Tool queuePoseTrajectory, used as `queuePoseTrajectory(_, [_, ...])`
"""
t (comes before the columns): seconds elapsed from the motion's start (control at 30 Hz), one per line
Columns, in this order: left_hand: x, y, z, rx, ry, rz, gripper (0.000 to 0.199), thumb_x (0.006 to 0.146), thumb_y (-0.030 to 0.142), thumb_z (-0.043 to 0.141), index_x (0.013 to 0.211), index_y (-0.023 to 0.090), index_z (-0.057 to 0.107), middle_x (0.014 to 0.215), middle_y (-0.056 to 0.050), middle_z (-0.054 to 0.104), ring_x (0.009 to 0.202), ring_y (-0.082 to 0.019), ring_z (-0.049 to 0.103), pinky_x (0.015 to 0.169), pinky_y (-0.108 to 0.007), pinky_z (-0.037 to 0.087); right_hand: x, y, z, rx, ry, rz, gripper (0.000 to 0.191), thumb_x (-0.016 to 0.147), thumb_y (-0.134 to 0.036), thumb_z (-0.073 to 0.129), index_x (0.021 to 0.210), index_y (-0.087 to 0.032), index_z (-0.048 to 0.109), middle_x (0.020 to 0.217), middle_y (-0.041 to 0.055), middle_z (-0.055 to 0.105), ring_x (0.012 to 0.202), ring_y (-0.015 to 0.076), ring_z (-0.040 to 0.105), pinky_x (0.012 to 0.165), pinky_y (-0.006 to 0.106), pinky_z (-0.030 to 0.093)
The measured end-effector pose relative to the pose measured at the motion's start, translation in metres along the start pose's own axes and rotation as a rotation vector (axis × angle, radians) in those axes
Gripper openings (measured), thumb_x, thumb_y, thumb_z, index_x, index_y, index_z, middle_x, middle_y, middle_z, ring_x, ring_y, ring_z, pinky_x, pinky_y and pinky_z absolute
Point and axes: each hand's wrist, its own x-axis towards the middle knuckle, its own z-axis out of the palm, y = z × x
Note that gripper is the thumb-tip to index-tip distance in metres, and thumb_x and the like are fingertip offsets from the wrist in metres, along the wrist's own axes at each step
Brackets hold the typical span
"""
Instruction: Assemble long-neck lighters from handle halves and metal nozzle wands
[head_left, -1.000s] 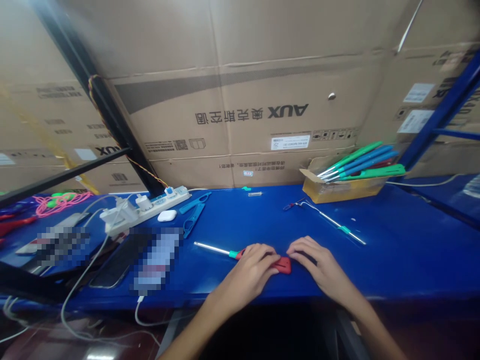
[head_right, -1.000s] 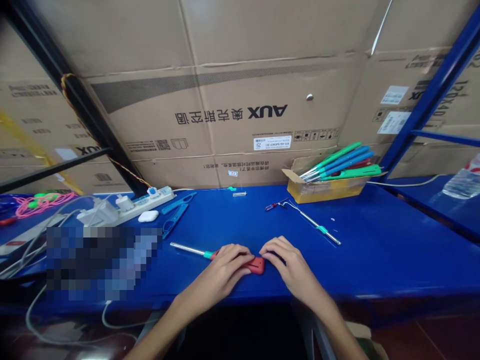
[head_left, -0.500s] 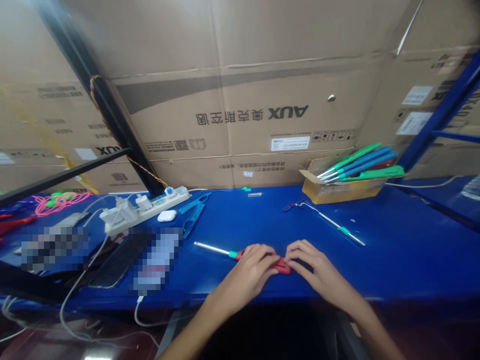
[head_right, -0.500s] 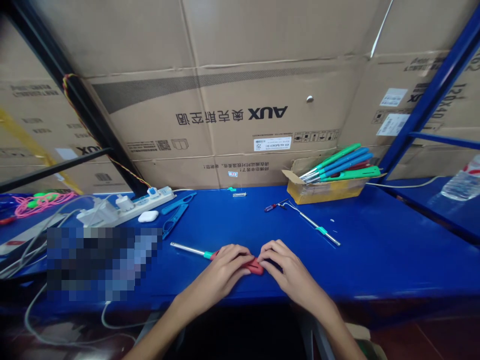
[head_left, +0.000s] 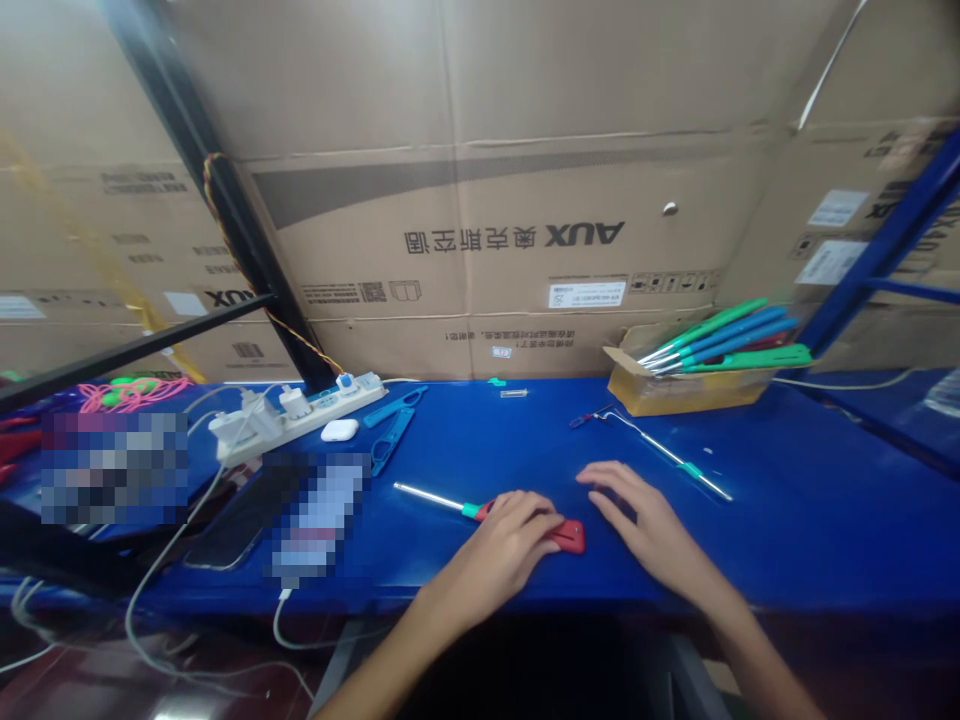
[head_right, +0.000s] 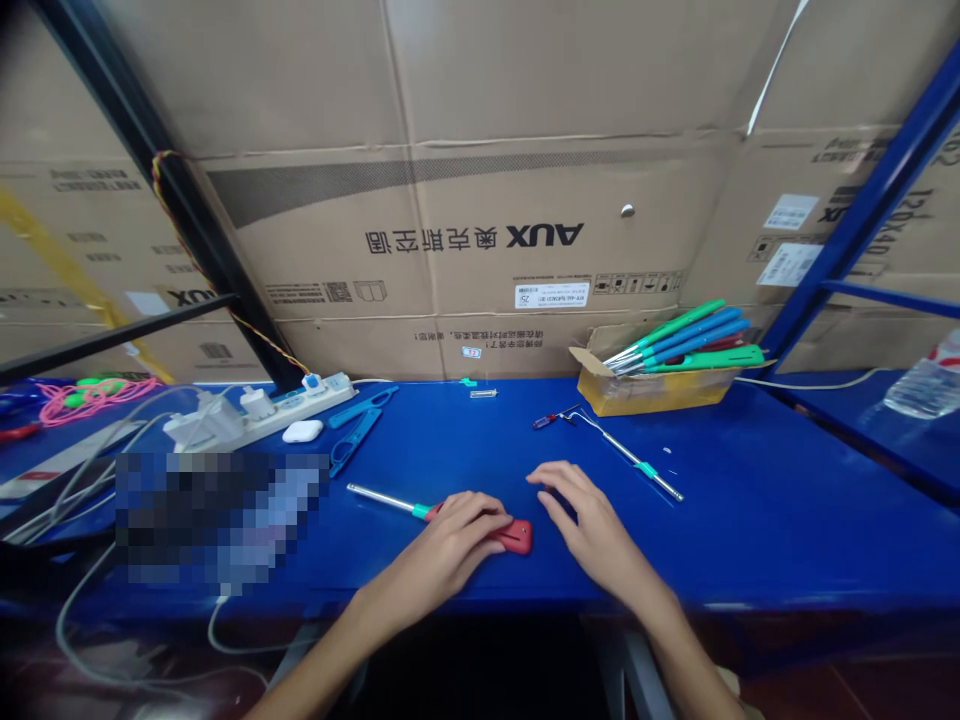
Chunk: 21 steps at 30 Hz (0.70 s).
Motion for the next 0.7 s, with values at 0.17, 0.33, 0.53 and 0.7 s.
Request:
queuePoseTrajectory(0.17, [0.000,-0.002,0.002,0.017,-0.005,0.010,0.030,0.106,0.033,0.047,0.132,0.024,0.058,0.122,-0.007,0.063,0.111,-0.020,0.056,0.096,-0.036,0.044,0.062,0.037,-0.012,-0.415,-0.138,-0.125,0.036,0.100,-0.013,0.040,0.126,-0.019,0.064,0.132,0.0125,0.065,0.119,0.0260,0.062,0.103,0.045,0.051])
queuePoseTrajectory(0.33, [0.000,0.000,0.003,0.065,-0.040,0.022,0.029,0.107,0.023,0.047,0.131,0.031,0.061,0.117,-0.005,0.060,0.105,-0.019,0.054,0.090,-0.033,0.041,0.114,0.065,-0.010,-0.798,-0.426,-0.217,0.041,0.089,0.001,0.048,0.121,-0.016,0.068,0.124,0.0143,0.069,0.107,0.0242,0.065,0.086,0.035,0.055])
queuePoseTrajectory(0.53, [0.000,0.005,0.002,0.146,-0.033,0.026,0.028,0.106,0.020,0.049,0.124,0.031,0.066,0.114,-0.005,0.058,0.106,-0.019,0.052,0.088,-0.032,0.037,0.122,0.062,0.001,-0.822,-0.408,-0.250,0.026,0.096,-0.008,0.049,0.112,-0.014,0.069,0.111,0.0164,0.071,0.104,0.0280,0.064,0.080,0.036,0.056])
queuePoseTrajectory(0.7, [-0.001,0.004,0.005,0.161,-0.038,0.029,0.029,0.105,0.017,0.049,0.125,0.031,0.066,0.115,-0.006,0.057,0.107,-0.020,0.051,0.088,-0.033,0.037,0.115,0.031,-0.012,-0.433,0.000,-0.285,0.042,0.103,-0.024,0.045,0.144,-0.018,0.047,0.115,0.0118,0.067,0.099,0.0237,0.066,0.084,0.038,0.058])
